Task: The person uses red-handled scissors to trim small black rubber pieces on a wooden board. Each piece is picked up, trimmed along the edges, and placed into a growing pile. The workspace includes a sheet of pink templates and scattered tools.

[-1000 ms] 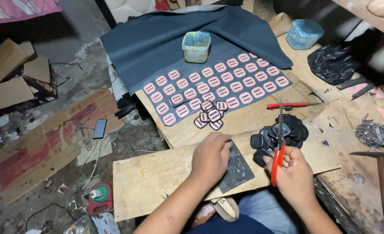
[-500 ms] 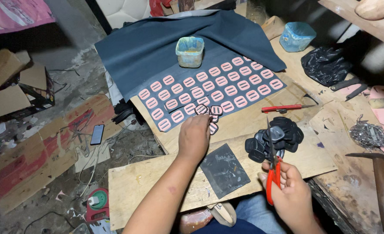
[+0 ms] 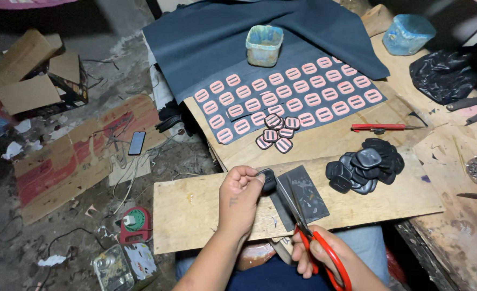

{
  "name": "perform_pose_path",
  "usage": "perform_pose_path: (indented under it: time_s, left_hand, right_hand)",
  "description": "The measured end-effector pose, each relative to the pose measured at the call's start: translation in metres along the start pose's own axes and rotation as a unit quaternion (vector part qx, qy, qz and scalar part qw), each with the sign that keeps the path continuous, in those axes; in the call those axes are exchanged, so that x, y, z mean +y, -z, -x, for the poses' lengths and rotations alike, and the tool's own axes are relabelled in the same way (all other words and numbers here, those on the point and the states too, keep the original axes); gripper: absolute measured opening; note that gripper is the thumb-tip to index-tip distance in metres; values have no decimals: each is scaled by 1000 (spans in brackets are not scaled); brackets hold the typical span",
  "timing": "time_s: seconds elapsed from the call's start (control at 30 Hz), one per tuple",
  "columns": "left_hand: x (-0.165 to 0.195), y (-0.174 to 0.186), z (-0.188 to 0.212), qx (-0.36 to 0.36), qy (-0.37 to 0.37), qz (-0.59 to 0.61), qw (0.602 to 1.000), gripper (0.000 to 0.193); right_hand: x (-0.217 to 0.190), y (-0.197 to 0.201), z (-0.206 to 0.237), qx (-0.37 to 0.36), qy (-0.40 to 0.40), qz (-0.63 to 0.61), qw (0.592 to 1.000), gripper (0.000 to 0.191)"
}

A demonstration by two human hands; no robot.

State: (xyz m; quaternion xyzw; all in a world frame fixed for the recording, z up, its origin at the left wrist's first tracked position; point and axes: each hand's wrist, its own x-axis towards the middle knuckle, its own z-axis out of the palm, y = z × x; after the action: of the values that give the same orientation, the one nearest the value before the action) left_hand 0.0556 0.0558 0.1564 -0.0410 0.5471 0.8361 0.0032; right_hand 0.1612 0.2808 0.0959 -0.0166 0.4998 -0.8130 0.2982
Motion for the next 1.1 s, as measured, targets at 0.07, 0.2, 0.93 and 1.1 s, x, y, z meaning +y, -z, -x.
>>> perform_pose_path:
  time_s: [0.07,0.2,0.93,1.1]
  left_hand:
    - [2,2,6,17,14,-3,1000,24]
    - [9,-1,9,16,73,37,996,22]
    - [0,5,7,32,26,2,999,14]
    - [-3,6,8,20,14,-30,999,14]
  right_hand:
    - [0,-2,0,0,-15,17,1000,50]
    - [-2,-4,0,5,-23,27,999,48]
    - [9,5,-7,60,-133,43,988,34]
    - [20,8,-9,77,-100,45,991,36]
